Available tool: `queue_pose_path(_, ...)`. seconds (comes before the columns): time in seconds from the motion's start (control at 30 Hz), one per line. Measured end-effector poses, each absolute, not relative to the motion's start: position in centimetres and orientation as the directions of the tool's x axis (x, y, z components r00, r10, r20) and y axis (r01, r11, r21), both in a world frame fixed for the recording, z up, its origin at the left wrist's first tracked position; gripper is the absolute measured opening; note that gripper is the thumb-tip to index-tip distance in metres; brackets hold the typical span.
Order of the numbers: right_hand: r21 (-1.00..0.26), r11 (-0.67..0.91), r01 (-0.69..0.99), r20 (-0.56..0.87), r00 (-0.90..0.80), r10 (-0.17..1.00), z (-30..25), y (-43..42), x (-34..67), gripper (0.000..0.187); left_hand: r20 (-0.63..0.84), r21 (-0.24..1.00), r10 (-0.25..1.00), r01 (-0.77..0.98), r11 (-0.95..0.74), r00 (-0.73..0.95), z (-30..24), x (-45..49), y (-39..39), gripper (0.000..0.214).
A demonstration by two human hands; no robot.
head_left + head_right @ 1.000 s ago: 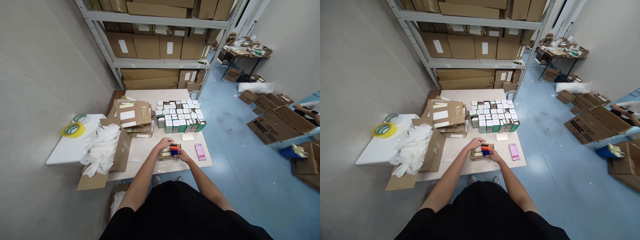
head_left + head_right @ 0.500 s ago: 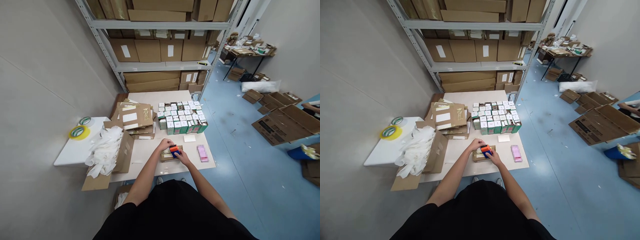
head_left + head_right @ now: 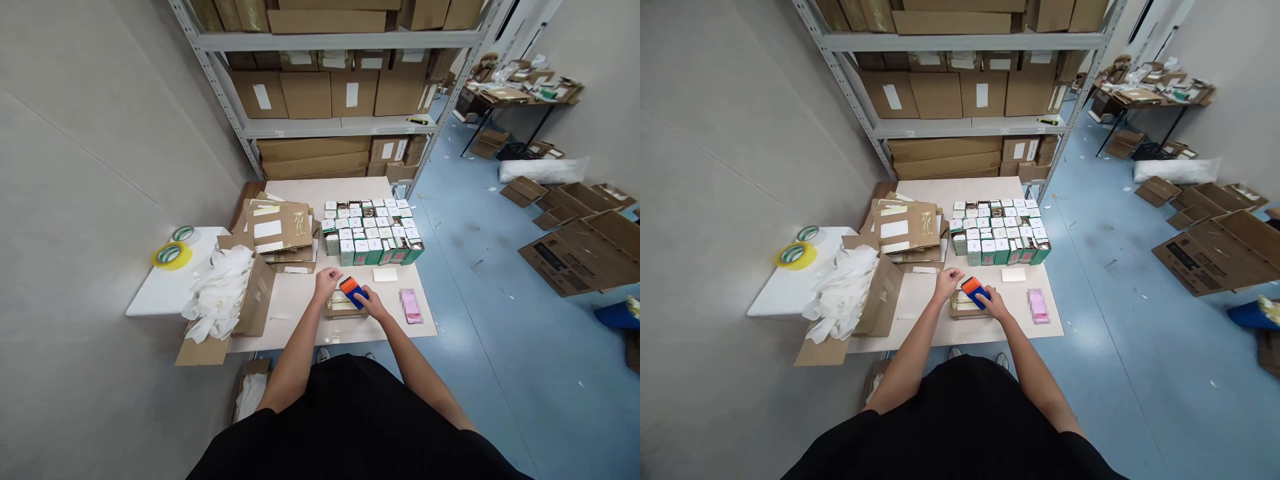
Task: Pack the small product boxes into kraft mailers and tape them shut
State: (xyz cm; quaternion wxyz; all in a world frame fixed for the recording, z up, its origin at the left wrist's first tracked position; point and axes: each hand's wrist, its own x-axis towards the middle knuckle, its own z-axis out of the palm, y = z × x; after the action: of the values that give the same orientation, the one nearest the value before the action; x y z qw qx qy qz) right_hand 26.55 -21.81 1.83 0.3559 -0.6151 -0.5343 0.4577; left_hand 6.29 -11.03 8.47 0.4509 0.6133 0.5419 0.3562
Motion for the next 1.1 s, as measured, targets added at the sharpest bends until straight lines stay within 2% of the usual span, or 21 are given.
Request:
queue_pose_path(0.13, -0.919, -0.158, 0.361, -0.168, 0.004, 0.986, 2.8, -22.6, 28.2, 0.048, 0.028, 0.939, 1.000, 0.344, -0.024, -0.005, 10.6, 3.2, -9.1, 0.027)
queue_pose_path(0.23, -0.871, -0.177, 0.458, -0.182, 0.034, 0.983, 3.5, -23.2, 29.8, 0.051, 0.004, 0.952, 1.000, 0.306, 0.005, -0.028, 10.2, 1.0, -8.4, 0.029)
queue_pose_path(0.33, -0.734, -0.209, 0.647, -0.209, 0.078, 0.975, 4.5, -22.7, 31.0, 0.054, -0.087, 0.947, 0.994, 0.304, 0.101, -0.060, 7.3, -0.2, -9.4, 0.024)
queue_pose_path(0.43, -0.560, -0.219, 0.799, -0.225, 0.108, 0.968, 5.3, -21.1, 31.0, 0.057, -0.270, 0.909, 0.945, 0.274, 0.314, -0.186, 3.3, -0.8, -11.7, 0.023)
queue_pose_path(0.5, -0.464, -0.194, 0.865, -0.228, 0.095, 0.969, 5.3, -20.0, 30.6, 0.059, -0.366, 0.870, 0.889, 0.237, 0.431, -0.275, 0.9, -1.0, -13.3, 0.026)
queue_pose_path(0.63, -0.343, -0.131, 0.930, -0.280, 0.032, 0.959, 4.2, -18.7, 29.6, 0.060, -0.427, 0.834, 0.841, 0.216, 0.508, -0.331, -2.3, -0.8, -15.8, 0.029)
queue_pose_path(0.87, -0.242, -0.136, 0.961, -0.332, 0.049, 0.942, 3.6, -18.6, 28.9, 0.060, -0.517, 0.787, 0.777, 0.158, 0.597, -0.361, -5.3, -0.2, -16.7, 0.032)
queue_pose_path(1.1, -0.256, -0.165, 0.952, -0.346, 0.069, 0.936, 4.3, -18.9, 28.8, 0.058, -0.594, 0.736, 0.750, 0.178, 0.653, -0.292, -7.1, 1.3, -16.9, 0.034)
